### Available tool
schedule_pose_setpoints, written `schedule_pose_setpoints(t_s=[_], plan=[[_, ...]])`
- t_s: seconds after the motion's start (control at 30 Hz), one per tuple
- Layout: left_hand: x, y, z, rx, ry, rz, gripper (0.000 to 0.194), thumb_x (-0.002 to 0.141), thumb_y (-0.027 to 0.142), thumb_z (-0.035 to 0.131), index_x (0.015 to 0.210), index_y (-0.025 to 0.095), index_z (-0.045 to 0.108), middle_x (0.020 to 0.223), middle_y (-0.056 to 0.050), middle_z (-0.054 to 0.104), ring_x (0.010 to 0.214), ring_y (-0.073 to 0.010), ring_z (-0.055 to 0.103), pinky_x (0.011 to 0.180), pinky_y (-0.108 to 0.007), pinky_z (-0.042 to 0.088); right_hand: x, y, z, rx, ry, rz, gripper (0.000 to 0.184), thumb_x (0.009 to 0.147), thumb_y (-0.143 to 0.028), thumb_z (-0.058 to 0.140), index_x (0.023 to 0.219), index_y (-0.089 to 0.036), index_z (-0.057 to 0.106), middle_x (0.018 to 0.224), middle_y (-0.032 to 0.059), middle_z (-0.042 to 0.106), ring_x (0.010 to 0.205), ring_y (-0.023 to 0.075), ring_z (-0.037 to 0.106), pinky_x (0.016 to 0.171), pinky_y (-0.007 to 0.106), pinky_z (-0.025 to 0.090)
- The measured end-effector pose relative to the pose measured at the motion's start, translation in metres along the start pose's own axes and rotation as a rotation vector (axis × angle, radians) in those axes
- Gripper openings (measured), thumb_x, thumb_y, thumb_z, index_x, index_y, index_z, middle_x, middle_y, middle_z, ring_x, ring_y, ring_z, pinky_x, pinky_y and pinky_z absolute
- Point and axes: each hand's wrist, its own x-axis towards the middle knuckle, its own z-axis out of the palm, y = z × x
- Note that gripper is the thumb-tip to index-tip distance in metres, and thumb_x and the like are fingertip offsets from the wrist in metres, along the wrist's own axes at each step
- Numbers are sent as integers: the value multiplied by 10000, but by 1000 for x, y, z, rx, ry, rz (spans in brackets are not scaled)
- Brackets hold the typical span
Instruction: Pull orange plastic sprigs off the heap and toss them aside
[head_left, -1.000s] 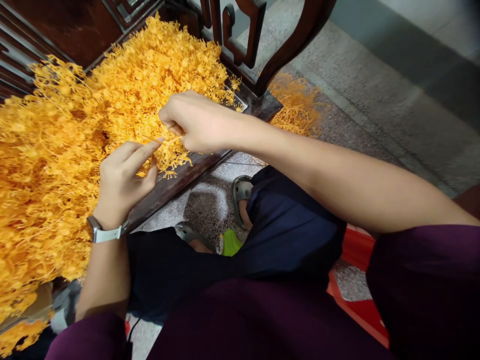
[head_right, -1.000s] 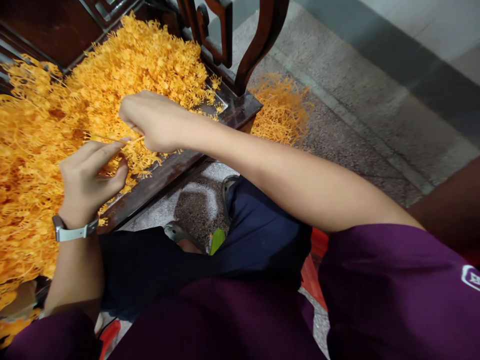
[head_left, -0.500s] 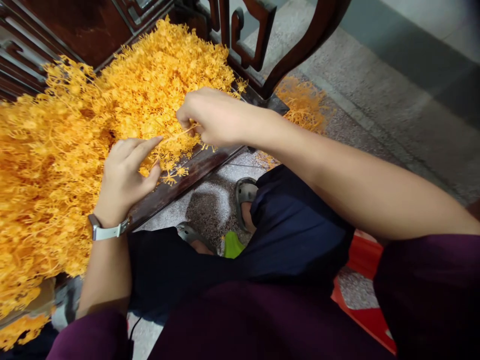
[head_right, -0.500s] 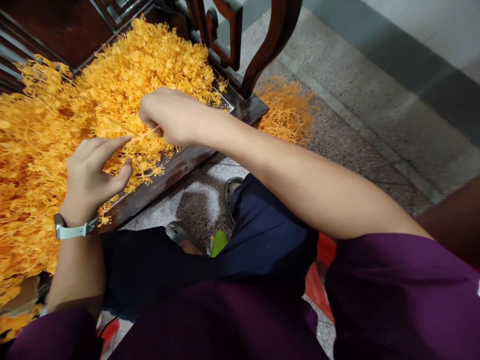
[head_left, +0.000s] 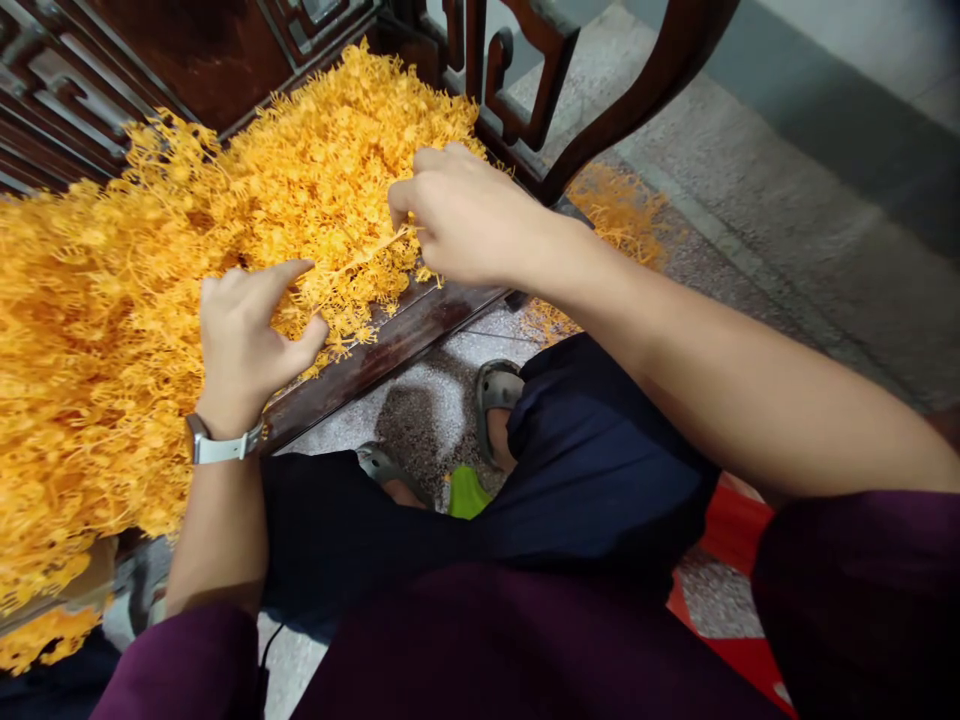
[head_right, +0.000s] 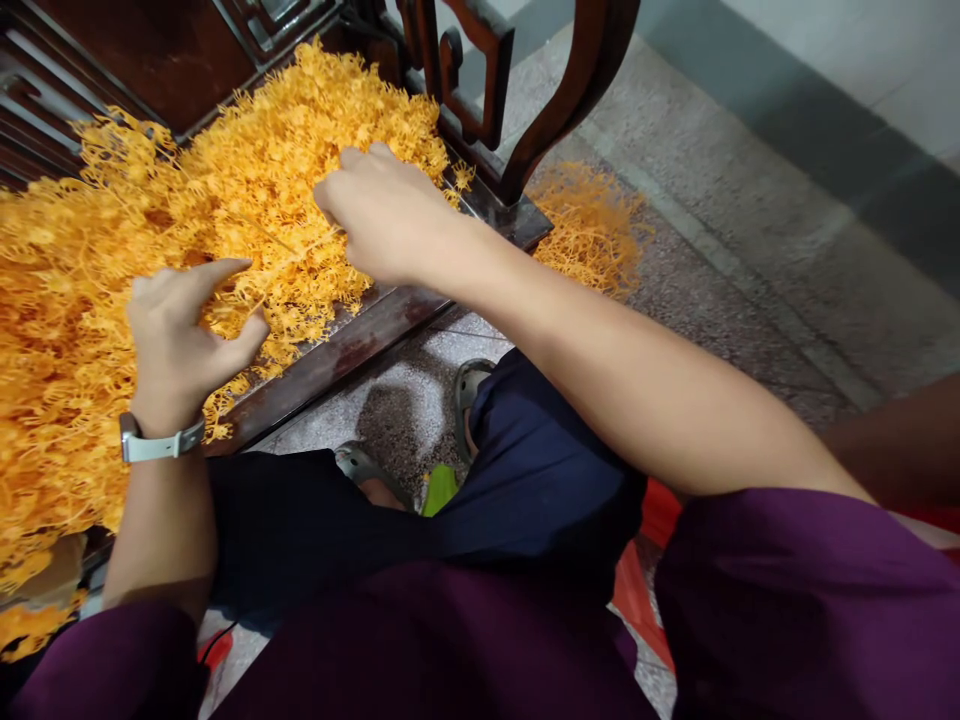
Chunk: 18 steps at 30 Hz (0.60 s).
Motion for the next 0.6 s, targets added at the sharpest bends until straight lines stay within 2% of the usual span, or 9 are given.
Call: schedule_pose_setpoints(t_s=[0.13,0.3,0.47,0.6], plan=[[1,-1,2,57,68,-1,609,732,331,753,1334,244,722,992,-63,754,876,-269,634,999,-468,394,-3,0,-2,81,-22,36,264,742,-240,751,691,-281,495,704,69,511,925,278,574,681,366,423],[5,-1,-2,-146,136,-74,655,647,171,704,1300,220,728,1215,-49,765,927,-242,668,912,-378,493,-8,-7,-6,106,-75,73,345,722,-225,794,786,-275,459,726,68,538,949,303,574,663,363,421],[7,-9,-4,-293,181,-138,523,681,120,695,1193,183,782,1169,-47,786,966,-224,679,865,-333,516,-7,-12,-7,45,-54,57,397,698,-162,786,802,-286,423,693,50,541,1022,308,596,687,348,444],[8,-12,-5,-350,187,-147,504,683,107,711,1171,200,794,1151,-36,791,930,-211,675,816,-318,519,-5,-9,-10,-27,23,44,346,684,-144,749,785,-305,460,648,29,543,998,298,623,700,350,451]])
